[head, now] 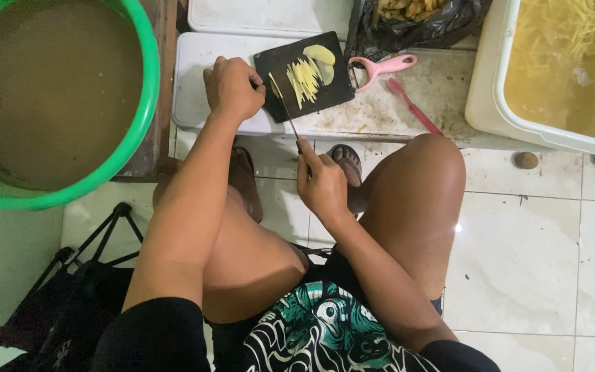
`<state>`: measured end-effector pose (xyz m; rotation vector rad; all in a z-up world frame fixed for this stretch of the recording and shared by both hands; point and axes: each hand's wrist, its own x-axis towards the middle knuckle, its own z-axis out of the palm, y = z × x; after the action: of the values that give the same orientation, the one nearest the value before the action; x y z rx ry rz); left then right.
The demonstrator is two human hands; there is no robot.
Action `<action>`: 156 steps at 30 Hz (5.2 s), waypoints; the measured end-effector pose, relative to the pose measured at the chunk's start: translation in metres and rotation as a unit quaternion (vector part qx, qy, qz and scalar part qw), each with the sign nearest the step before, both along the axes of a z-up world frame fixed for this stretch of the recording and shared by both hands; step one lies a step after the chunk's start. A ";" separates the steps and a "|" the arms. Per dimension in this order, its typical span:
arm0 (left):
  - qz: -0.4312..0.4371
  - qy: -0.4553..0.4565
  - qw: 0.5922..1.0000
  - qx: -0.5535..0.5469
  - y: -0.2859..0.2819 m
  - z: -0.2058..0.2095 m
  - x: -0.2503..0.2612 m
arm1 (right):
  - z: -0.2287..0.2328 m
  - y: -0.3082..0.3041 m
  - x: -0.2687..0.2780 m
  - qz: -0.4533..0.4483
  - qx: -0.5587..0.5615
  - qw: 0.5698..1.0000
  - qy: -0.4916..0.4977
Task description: A person is sitting on a chair, slicing potato pieces into thin strips on a small cutting board and then transferring the strips into a bucket of water.
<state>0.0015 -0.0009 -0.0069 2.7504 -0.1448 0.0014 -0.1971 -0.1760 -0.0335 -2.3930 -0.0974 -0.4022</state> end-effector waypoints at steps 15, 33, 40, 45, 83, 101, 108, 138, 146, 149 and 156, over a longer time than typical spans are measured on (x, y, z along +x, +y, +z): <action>0.029 0.015 0.999 -0.001 -0.009 -0.008 0.002 | 0.032 -0.010 -0.007 0.008 0.041 0.999 0.021; 0.032 -0.057 0.992 -0.105 0.005 0.014 0.001 | 0.021 -0.020 -0.006 -0.018 -0.002 1.000 -0.017; -0.195 0.010 0.978 -0.079 -0.016 0.043 -0.017 | 0.005 -0.025 0.000 -0.067 -0.085 0.993 -0.043; -0.229 -0.005 0.972 0.051 -0.025 0.031 -0.013 | 0.008 -0.025 0.001 -0.078 -0.105 0.991 -0.026; -0.264 -0.115 0.948 0.135 -0.116 -0.026 0.071 | 0.107 -0.098 -0.007 -0.108 0.600 0.763 0.216; -0.100 -0.098 0.988 -0.061 -0.074 0.030 0.046 | 0.089 -0.087 -0.002 -0.089 0.477 0.851 0.201; 0.102 0.059 0.978 -0.172 -0.021 0.006 0.020 | 0.065 -0.047 0.003 -0.025 0.185 0.970 0.156; 0.086 0.127 0.967 -0.202 -0.014 0.032 -0.010 | 0.036 -0.039 0.028 -0.054 0.189 0.977 0.081; -0.009 0.052 0.997 -0.054 -0.021 0.017 -0.003 | 0.040 -0.028 0.027 -0.051 0.178 0.981 0.062; -0.064 0.031 0.997 0.006 -0.021 0.019 -0.003 | 0.038 -0.029 0.027 -0.038 0.166 0.984 0.055; -0.147 0.006 0.985 0.087 -0.028 0.029 -0.004 | 0.027 -0.024 0.027 -0.028 0.149 0.987 0.045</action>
<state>-0.0026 -0.0287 0.0222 2.8727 -0.5710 -0.1122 -0.1705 -0.1995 -0.0066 -2.1179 0.0671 -0.3089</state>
